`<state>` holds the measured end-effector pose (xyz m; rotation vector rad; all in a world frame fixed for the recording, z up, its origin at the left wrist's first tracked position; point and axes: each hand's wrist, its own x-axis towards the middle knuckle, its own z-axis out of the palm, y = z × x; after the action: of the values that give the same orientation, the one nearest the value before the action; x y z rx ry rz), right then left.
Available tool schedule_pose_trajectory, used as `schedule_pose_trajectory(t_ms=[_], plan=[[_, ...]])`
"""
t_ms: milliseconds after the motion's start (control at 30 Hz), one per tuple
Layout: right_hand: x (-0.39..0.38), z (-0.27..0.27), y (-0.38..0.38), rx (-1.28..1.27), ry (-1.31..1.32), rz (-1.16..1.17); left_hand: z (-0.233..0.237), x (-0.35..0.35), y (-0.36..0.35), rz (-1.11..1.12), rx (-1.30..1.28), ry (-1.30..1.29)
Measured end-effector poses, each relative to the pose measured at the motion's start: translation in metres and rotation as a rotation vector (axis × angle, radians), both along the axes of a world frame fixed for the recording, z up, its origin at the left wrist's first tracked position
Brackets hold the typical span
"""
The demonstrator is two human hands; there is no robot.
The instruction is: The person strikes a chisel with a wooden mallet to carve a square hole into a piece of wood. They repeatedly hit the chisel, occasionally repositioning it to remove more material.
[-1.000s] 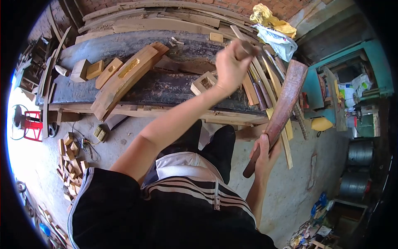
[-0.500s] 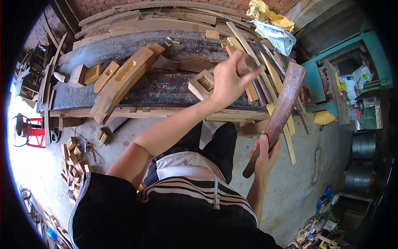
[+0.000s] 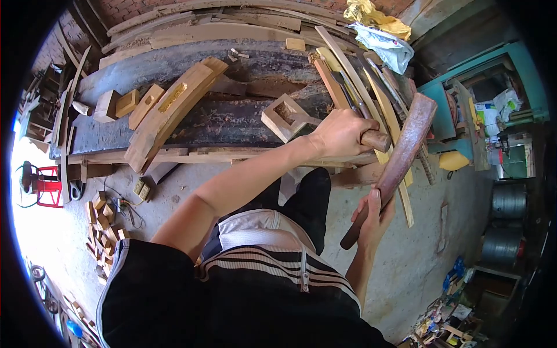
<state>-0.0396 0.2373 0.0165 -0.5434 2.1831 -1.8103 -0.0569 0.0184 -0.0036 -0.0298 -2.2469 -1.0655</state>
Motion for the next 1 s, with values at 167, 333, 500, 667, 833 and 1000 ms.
schedule_pose_trajectory(t_ms=[167, 333, 500, 667, 833, 1000], plan=[[-0.002, 0.001, -0.002, 0.013, 0.012, 0.000, -0.003, -0.001, -0.002, 0.029, 0.024, 0.012], [-0.001, 0.001, -0.005, 0.022, -0.001, -0.008, -0.005, -0.002, -0.001, 0.017, 0.010, 0.030], [-0.004, 0.005, -0.009, 0.027, 0.028, 0.004, -0.003, 0.000, -0.002, 0.029, 0.000, -0.002], [-0.011, 0.015, -0.014, 0.008, 0.087, -0.015, -0.004, 0.001, -0.002, 0.021, -0.004, 0.042], [-0.014, 0.015, -0.017, 0.003, 0.102, -0.003, -0.001, 0.003, -0.001, -0.037, 0.038, -0.064], [-0.013, 0.009, -0.014, 0.034, 0.080, 0.004, 0.001, 0.004, -0.001, -0.014, 0.050, 0.032]])
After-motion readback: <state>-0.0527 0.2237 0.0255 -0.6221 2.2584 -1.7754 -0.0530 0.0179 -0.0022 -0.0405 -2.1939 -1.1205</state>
